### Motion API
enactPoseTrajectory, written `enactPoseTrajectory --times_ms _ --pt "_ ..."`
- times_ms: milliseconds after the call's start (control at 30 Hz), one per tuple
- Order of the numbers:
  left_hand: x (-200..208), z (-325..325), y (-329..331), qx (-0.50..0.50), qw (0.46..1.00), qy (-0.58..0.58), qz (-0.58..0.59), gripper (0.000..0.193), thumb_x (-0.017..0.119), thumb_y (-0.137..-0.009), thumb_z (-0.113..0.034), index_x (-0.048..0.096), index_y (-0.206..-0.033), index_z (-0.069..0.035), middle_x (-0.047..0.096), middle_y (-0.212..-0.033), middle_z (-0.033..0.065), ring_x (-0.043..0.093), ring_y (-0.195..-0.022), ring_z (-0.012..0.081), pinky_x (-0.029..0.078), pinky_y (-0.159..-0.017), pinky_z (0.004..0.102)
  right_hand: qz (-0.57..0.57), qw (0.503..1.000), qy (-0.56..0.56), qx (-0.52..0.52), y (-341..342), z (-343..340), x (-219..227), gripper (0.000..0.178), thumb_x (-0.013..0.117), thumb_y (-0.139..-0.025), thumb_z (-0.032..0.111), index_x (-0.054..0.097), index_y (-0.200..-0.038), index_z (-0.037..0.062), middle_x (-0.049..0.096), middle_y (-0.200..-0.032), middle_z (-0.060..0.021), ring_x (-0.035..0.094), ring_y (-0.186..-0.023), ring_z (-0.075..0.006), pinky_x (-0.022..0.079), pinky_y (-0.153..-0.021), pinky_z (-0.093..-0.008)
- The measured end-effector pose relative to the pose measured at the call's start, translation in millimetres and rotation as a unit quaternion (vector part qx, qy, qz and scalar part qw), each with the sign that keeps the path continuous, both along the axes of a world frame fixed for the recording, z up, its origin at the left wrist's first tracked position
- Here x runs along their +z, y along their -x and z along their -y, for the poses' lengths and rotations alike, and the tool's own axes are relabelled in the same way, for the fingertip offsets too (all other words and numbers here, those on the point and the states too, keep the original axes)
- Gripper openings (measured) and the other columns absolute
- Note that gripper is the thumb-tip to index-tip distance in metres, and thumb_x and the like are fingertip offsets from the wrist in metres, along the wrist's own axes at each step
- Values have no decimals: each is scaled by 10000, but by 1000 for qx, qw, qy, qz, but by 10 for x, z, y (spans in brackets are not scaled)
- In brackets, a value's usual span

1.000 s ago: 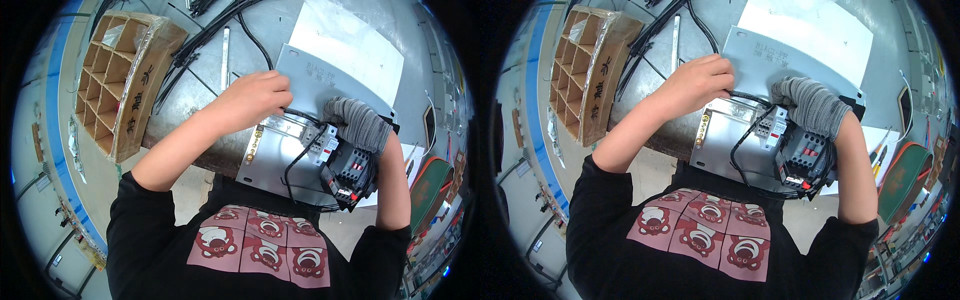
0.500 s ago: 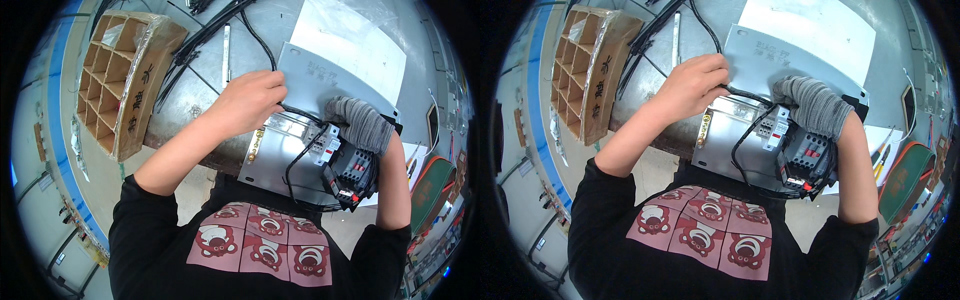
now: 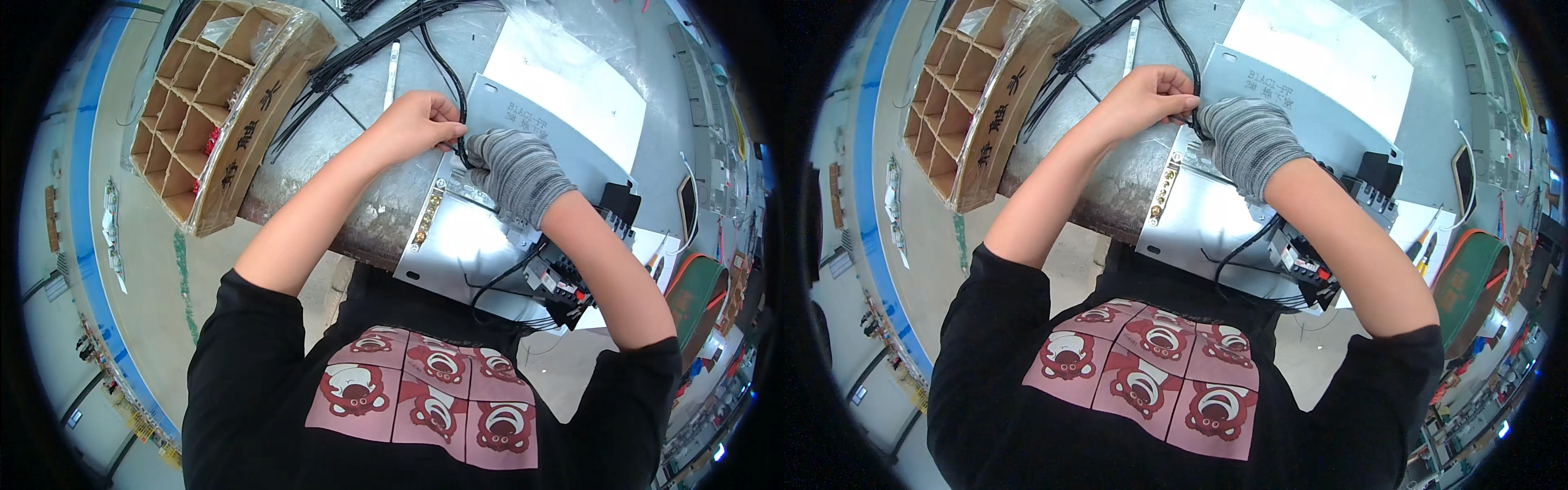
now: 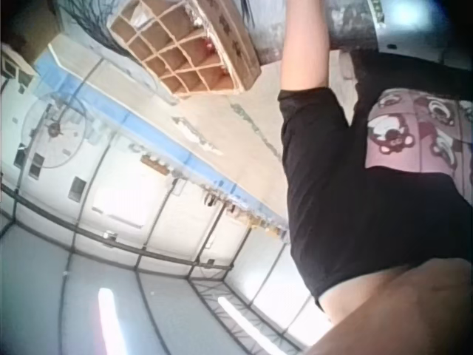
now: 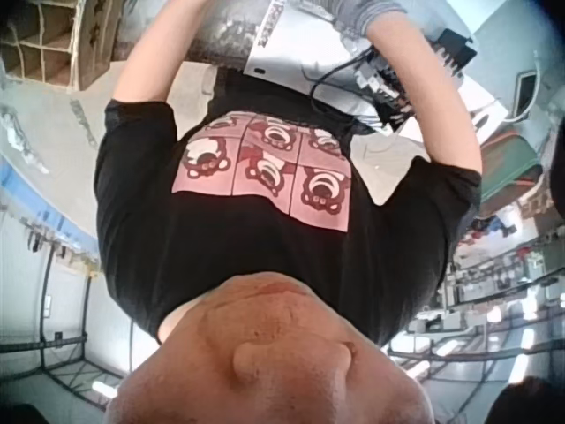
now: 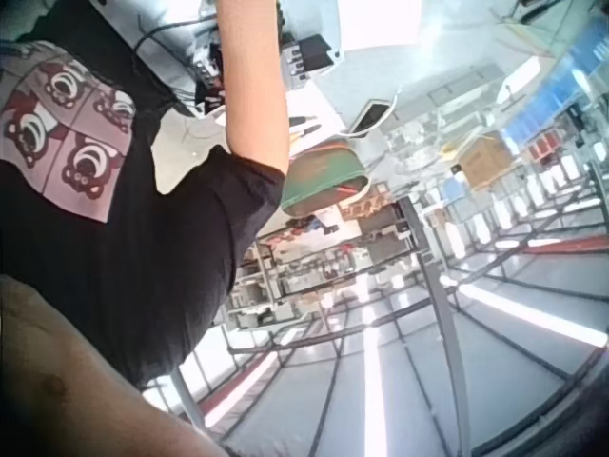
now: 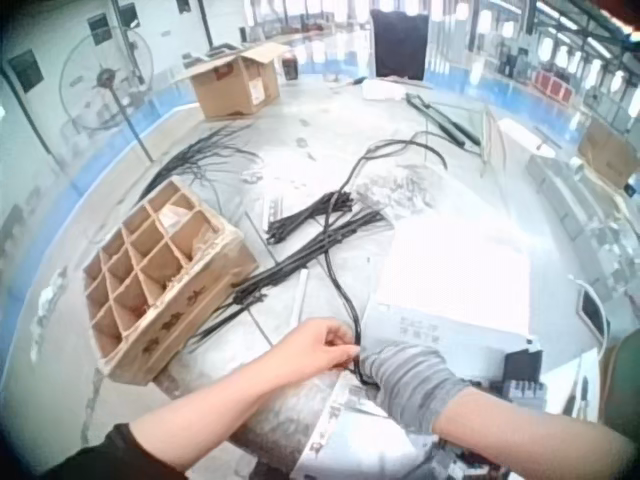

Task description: The person routes black wires through a metal electrical enclosure, connects them to terminal blocks and circuit breakers, and secures the wiring with zip ties. They also apply white labels to the wires and organize the bundle inside the enclosure.

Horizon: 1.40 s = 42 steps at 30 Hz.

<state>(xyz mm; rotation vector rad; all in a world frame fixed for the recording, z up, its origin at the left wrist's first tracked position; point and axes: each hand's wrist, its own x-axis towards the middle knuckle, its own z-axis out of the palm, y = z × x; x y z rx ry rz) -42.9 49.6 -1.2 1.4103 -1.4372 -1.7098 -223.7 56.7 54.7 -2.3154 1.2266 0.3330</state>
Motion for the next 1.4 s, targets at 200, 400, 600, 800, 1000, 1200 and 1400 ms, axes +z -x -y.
enactPoseTrajectory --times_ms 200,400,600,800,1000,1200,1400 --pt "-171 33 80 -9 985 146 93 121 652 -866 -114 610 -861 0 631 -719 35 583 -626 93 461 -566 225 30 998 58 -11 -3 -88 -180 216 628 -839 261 650 -908 58 663 -852 -150 655 -800 -322 524 -739 -418" --pt "-160 105 176 0 974 193 115 103 651 -858 -89 602 -852 1 630 -704 56 610 -621 107 481 -549 246 82 992 80 -61 18 -39 -321 174 571 -844 193 644 -889 42 662 -847 -174 645 -789 -352 520 -737 -443" --pt "-95 173 176 -41 974 187 121 110 672 -824 -49 614 -879 28 643 -718 70 619 -624 134 500 -571 271 94 990 66 -79 53 5 -281 153 599 -827 184 655 -906 65 659 -826 -174 642 -769 -349 519 -725 -436" --pt "-59 57 207 7 978 165 127 154 668 -826 -48 642 -960 25 672 -799 79 647 -736 146 521 -680 274 78 991 -9 -109 142 7 -276 258 707 -785 273 656 -923 61 671 -830 -133 646 -821 -308 516 -756 -395" --pt "55 -216 197 59 990 124 36 258 578 -872 14 624 -1125 -1 686 -1010 135 660 -952 189 522 -845 292 84 991 -5 -104 138 36 -295 219 677 -802 249 652 -913 61 663 -828 -147 637 -785 -331 516 -741 -409" --pt "37 -342 221 48 984 165 44 389 514 -880 61 564 -1253 -40 673 -1066 180 654 -1006 235 518 -868 308 82 993 36 -77 105 20 -346 166 615 -842 187 654 -907 39 662 -835 -172 641 -813 -348 514 -748 -426" --pt "110 -345 236 9 972 207 108 433 513 -871 73 542 -1281 -60 668 -1073 187 651 -1025 268 518 -881 332 115 988 75 -71 115 39 -424 144 641 -800 157 637 -873 33 645 -807 -182 624 -741 -359 508 -690 -416"
